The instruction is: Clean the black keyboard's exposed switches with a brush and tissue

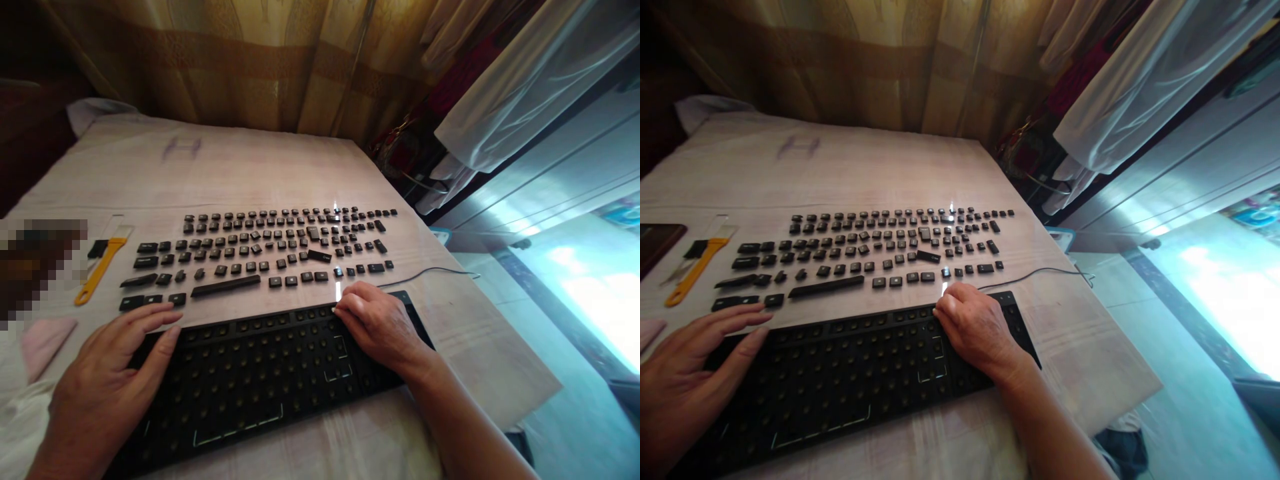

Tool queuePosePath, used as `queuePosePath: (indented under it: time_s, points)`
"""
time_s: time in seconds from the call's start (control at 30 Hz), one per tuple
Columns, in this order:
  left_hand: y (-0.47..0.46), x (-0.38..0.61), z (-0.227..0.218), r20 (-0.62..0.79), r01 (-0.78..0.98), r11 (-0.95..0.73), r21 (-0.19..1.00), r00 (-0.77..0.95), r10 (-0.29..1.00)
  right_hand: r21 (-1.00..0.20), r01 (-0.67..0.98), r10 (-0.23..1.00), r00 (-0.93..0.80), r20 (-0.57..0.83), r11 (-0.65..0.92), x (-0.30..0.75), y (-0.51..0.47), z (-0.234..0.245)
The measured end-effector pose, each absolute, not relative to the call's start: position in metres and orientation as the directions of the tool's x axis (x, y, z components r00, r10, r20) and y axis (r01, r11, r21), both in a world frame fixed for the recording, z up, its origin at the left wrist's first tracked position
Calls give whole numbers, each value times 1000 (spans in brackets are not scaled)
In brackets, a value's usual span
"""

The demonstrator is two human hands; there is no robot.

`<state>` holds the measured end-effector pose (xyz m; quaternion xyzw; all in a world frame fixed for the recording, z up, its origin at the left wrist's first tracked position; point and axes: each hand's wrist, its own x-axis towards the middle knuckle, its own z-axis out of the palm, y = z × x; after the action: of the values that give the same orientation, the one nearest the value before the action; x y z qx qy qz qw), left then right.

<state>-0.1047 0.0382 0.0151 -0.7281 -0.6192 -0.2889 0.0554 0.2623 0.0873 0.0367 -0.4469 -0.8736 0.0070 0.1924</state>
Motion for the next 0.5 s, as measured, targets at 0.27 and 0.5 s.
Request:
queuePosePath:
  time_s: [0.27, 0.5]
  points:
    - [38, -102, 17, 470, 935, -223, 275, 72, 880, -226, 768, 777, -491, 394, 599, 263, 88, 30]
    - [36, -100, 21, 479, 941, -240, 239, 101, 872, -241, 767, 773, -464, 433, 595, 263, 89, 25]
